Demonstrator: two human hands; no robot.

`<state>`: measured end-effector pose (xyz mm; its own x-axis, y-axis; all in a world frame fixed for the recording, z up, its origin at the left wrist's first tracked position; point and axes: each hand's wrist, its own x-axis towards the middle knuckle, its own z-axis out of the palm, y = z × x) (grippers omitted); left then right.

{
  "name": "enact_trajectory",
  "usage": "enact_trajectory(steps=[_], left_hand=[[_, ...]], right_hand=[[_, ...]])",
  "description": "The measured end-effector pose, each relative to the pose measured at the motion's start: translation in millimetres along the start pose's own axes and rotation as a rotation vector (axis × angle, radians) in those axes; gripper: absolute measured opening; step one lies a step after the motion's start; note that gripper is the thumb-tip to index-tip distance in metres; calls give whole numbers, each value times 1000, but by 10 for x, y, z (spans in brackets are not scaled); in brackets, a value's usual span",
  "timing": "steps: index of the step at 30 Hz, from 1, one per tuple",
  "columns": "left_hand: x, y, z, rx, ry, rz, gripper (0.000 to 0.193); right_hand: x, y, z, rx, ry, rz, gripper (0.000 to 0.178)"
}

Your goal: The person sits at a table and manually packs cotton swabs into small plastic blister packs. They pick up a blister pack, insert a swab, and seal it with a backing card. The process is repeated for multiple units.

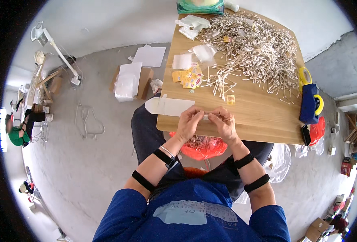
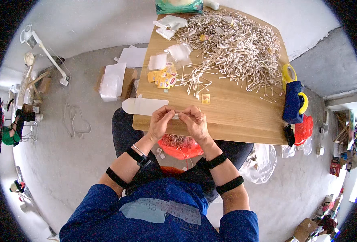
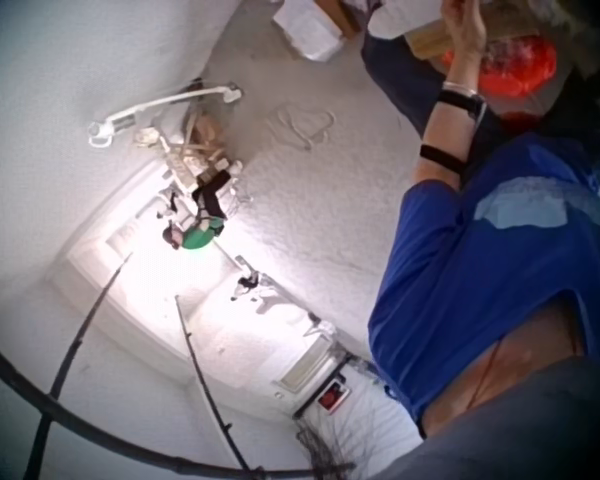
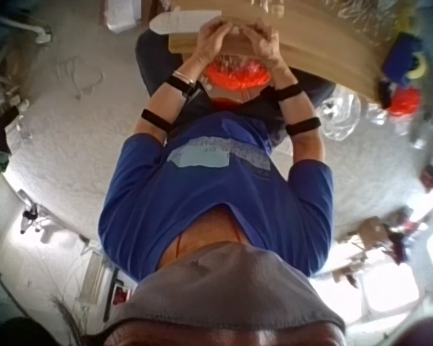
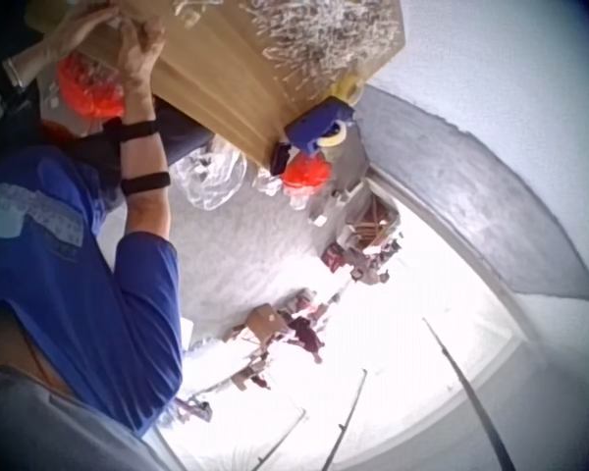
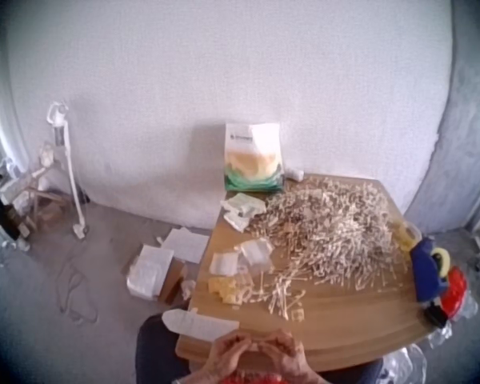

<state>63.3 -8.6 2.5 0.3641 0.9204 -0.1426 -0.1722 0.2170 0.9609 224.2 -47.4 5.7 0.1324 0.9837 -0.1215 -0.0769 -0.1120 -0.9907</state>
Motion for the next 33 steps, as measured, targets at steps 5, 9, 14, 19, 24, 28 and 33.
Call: enact_trajectory(steps=[5,9,14,19,24,28,33], left_hand=[[15,138,-67,485,32,418,12],[8,208,-119,760,40,686,23],[-43,222,-128,963,51,890,29],[-123,275,-100,1086,22,937,28],[-138,278,-112,1192,22,960,25],[-148,327,-82,1266,58,1039,26],[-163,299,-67,1254,77,1020,25]], right_hand=[[17,-12,-10,-300,67,-247,10],[1,-151,-34,-572,86,-587,21],[-39,-290,-79,-871,105,-839,33],[-74,-258,-117,-1035,76,-977,34],[-67,-270,-132,-1163,35,-1063,34],[-96,-289,-128,-1226,10,-1068,36],[-97,-263,-128,-1256,3,-1094,38]])
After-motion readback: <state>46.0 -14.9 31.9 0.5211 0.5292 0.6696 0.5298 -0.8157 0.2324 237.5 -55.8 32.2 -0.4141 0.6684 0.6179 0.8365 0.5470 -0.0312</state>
